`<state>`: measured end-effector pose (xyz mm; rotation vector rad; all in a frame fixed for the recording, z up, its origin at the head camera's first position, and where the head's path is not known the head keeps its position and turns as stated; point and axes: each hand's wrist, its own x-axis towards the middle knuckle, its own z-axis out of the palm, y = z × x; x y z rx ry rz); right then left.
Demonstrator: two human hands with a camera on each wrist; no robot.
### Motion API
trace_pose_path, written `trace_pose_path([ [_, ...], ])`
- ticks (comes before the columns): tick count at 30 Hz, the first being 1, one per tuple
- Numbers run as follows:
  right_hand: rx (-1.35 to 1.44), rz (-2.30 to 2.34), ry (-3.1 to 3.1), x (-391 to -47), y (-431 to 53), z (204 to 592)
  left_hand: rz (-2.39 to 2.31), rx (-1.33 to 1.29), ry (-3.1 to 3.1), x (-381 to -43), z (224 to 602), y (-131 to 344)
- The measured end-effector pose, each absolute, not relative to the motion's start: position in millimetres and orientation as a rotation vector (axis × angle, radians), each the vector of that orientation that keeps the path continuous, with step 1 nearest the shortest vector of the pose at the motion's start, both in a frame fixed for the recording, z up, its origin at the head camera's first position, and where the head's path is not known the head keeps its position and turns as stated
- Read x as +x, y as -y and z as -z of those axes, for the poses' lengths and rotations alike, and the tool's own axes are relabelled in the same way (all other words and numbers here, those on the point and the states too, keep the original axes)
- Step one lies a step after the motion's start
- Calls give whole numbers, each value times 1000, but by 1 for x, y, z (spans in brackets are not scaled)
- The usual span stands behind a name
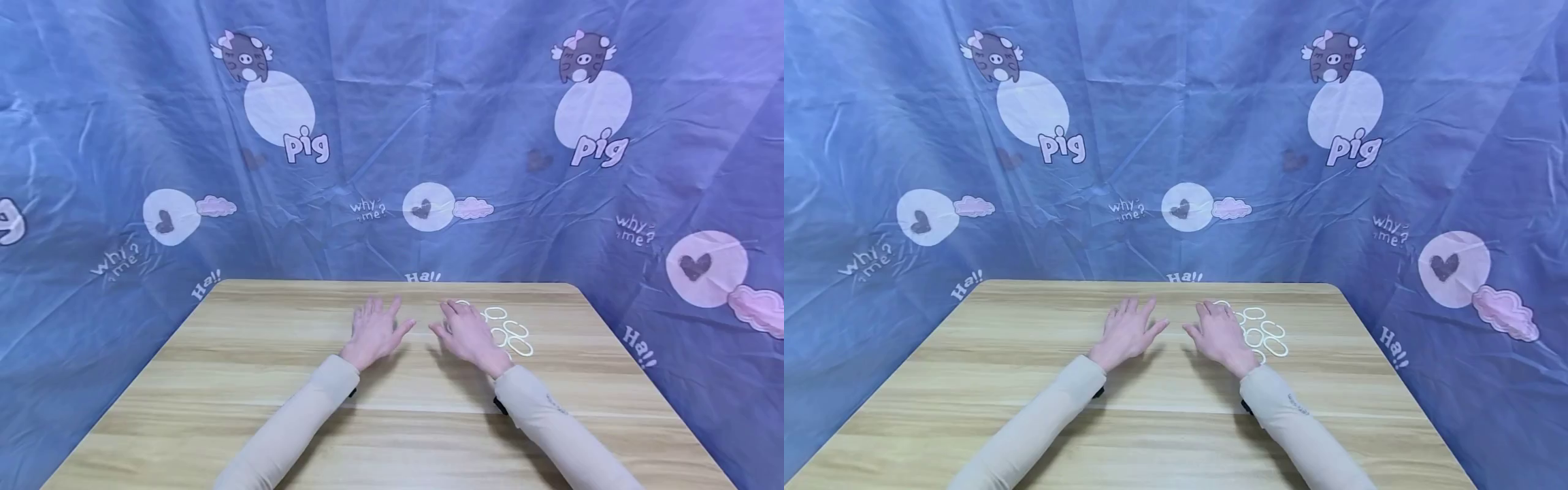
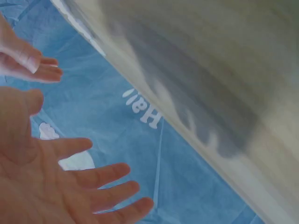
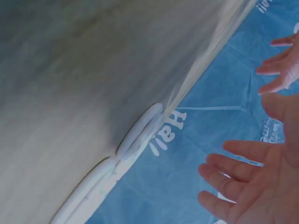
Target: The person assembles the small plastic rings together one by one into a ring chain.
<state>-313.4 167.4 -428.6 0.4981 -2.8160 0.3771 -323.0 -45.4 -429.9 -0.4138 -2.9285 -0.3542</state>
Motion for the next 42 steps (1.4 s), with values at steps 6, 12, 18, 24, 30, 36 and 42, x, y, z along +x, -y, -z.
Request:
trace_pose_path([
  [6, 434, -867, 2760, -321, -188, 424, 478, -511, 2801, -331, 434, 41],
  [12, 462, -1249, 2790, -332, -222, 422, 816, -555, 2854, -343, 437, 33],
  [18, 706, -1461, 2918, -338, -256, 425, 1155, -632, 2889, -351, 440, 20],
  [24, 881, -1481, 2977, -336, -279, 427, 1325, -865, 2933, -354, 443, 1],
  [30, 896, -1418, 2996, -331, -300, 431, 1301, -1028, 2974, -355, 442, -23],
  [36, 1035, -1319, 2968, -330, -315, 439, 1477, -1052, 2978, -356, 445, -43],
  [42, 1044, -1330, 3004, -330, -321, 439, 1659, -994, 2983, -360, 449, -53],
])
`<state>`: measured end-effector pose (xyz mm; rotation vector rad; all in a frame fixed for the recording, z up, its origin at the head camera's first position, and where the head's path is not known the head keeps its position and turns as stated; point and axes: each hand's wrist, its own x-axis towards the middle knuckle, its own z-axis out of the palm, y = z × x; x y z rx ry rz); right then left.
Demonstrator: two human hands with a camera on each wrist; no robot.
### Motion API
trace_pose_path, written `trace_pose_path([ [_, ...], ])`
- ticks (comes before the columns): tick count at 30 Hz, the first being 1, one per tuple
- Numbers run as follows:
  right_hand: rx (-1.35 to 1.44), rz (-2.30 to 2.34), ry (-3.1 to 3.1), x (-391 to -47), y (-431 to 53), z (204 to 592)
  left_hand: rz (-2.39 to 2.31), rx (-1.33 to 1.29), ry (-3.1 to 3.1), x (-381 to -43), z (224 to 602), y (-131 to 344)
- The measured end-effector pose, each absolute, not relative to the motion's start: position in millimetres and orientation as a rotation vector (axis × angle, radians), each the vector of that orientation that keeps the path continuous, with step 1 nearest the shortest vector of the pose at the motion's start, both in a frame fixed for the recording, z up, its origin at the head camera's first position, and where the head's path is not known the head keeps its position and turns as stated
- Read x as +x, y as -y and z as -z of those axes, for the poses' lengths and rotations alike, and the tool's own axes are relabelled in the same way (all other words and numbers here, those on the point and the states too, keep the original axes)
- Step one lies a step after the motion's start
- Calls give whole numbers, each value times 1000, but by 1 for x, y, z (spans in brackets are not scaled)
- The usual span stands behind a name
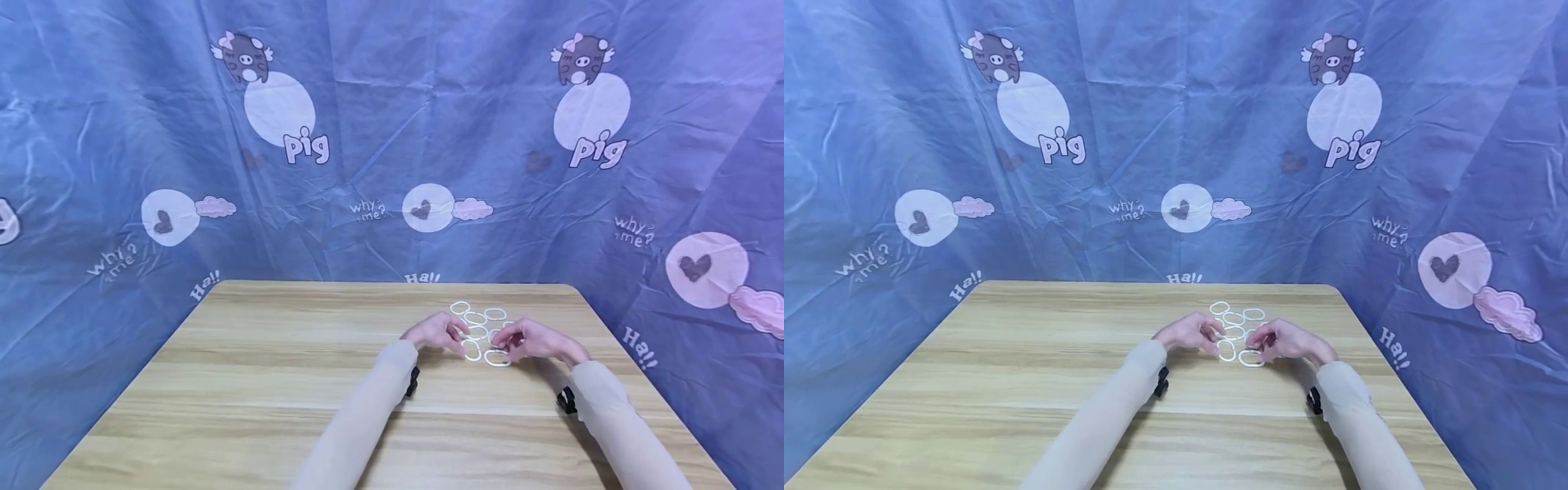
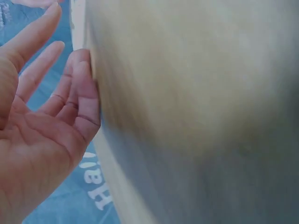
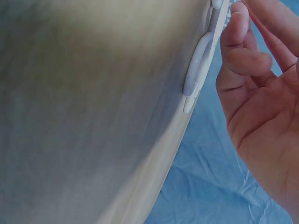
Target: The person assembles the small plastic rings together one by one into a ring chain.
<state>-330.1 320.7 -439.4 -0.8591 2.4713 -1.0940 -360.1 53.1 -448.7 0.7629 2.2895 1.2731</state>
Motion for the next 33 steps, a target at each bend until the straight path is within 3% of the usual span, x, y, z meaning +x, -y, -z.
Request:
trace_pose_path([
  [10, -953, 1001, -2485, -332, -317, 440, -1146, 787, -2336, -361, 450, -64],
  [16, -1148, 994, -2477, -334, -316, 444, -1022, 775, -2411, -360, 450, -67],
  [23, -937, 916, -2520, -332, -311, 443, -990, 835, -2380, -360, 452, -65],
  [33, -966, 976, -2480, -327, -311, 441, -972, 880, -2349, -361, 452, -64],
])
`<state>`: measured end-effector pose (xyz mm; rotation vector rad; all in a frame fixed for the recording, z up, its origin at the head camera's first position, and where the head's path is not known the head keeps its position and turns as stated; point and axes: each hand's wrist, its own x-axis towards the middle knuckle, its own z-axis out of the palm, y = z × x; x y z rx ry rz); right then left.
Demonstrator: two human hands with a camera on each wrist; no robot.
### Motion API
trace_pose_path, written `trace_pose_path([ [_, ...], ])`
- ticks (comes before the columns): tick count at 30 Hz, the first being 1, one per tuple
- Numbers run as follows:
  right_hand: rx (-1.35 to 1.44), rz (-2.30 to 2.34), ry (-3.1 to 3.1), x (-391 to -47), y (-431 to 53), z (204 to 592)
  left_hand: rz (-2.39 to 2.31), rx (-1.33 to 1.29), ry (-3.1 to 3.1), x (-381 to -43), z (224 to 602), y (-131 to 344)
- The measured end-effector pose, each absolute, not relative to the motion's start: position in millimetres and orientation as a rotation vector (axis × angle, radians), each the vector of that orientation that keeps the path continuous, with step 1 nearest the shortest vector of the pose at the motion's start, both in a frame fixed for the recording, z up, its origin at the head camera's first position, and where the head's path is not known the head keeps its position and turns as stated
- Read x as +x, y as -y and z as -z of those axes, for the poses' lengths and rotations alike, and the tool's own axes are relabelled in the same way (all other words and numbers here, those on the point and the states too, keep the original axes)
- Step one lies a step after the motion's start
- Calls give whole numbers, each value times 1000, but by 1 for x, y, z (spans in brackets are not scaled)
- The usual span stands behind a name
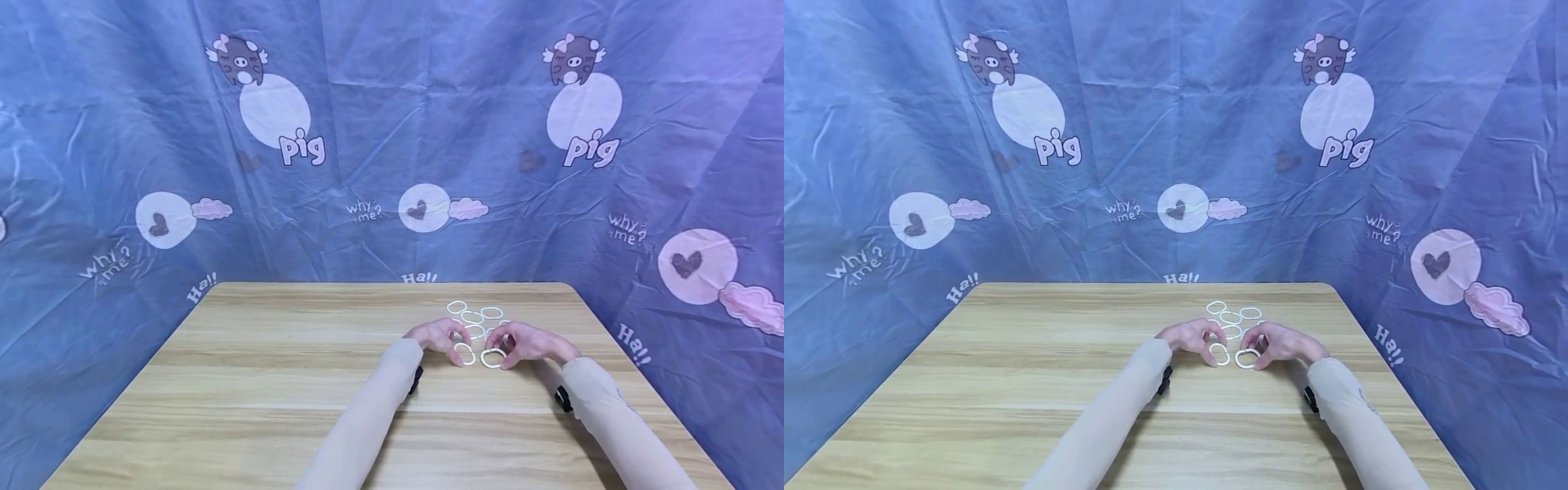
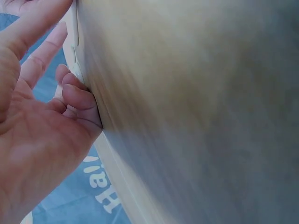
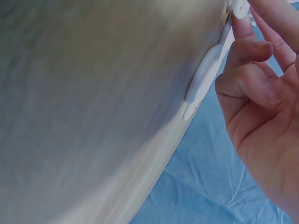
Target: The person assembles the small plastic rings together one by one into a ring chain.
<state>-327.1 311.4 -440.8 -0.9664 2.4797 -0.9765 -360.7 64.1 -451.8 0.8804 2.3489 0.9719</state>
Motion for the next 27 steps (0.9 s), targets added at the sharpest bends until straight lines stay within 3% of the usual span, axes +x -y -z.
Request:
trace_pose_path([
  [15, -923, 987, -2467, -326, -312, 440, -1030, 949, -2310, -361, 454, -60],
  [27, -557, 1126, -2341, -323, -305, 437, -1066, 986, -2207, -363, 453, -56],
])
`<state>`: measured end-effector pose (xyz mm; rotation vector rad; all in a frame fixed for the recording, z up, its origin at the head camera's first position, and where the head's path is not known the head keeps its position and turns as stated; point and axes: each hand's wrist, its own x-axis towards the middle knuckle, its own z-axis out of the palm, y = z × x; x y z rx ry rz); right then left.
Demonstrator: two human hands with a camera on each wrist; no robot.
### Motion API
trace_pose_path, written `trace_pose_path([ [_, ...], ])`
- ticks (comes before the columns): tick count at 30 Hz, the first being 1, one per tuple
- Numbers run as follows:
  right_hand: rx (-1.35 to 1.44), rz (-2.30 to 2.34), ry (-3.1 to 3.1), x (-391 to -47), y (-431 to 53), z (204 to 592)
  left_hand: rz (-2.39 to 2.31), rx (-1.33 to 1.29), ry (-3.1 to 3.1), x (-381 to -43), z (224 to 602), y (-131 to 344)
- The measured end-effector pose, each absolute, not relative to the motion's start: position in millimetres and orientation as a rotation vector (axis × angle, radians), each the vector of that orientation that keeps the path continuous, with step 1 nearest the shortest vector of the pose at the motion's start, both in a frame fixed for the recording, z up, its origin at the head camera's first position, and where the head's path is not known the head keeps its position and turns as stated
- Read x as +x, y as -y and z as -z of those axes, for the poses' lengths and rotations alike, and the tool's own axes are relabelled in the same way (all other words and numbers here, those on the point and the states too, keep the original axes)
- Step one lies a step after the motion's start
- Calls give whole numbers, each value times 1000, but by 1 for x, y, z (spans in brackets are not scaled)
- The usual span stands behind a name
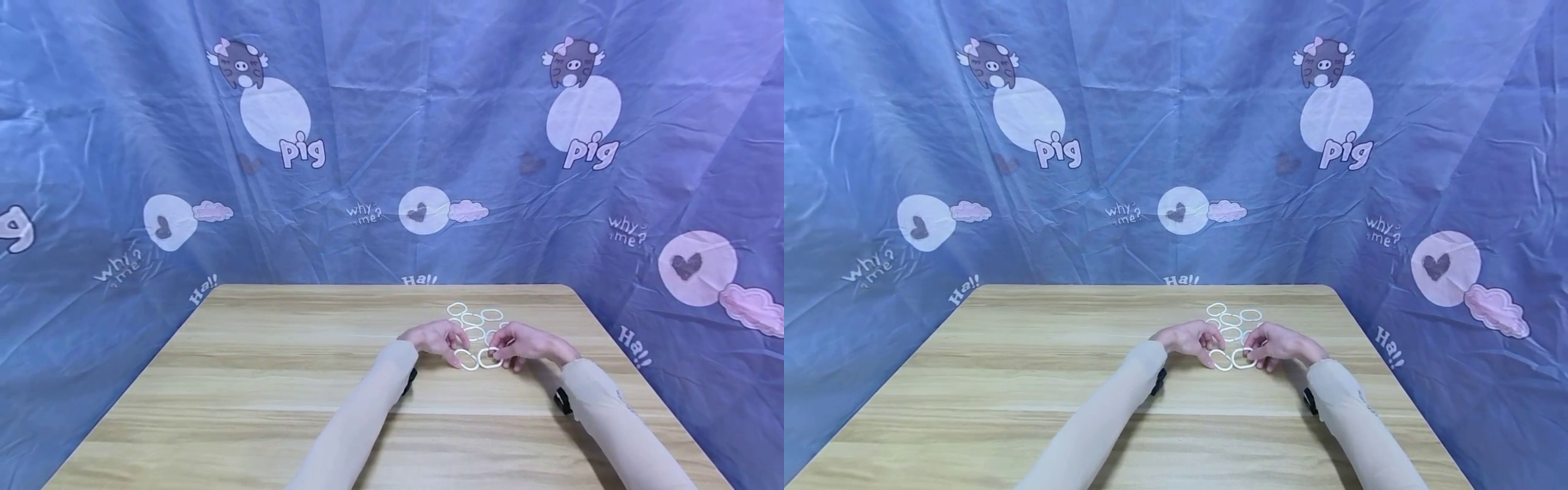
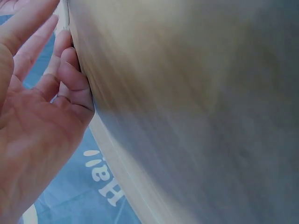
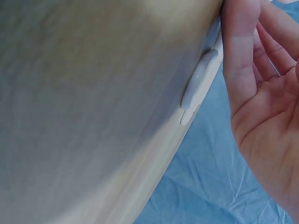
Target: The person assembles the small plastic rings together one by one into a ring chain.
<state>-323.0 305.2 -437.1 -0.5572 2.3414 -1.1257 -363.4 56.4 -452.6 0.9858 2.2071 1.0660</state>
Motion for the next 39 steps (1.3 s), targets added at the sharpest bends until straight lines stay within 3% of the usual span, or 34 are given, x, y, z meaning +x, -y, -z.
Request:
trace_pose_path([
  [9, -548, 1137, -2295, -326, -305, 437, -907, 999, -2339, -359, 452, -60],
  [27, -478, 1439, -2127, -325, -304, 443, -1142, 899, -2191, -361, 458, -53],
  [39, -335, 1612, -2075, -325, -283, 437, -1258, 753, -2222, -364, 453, -24],
])
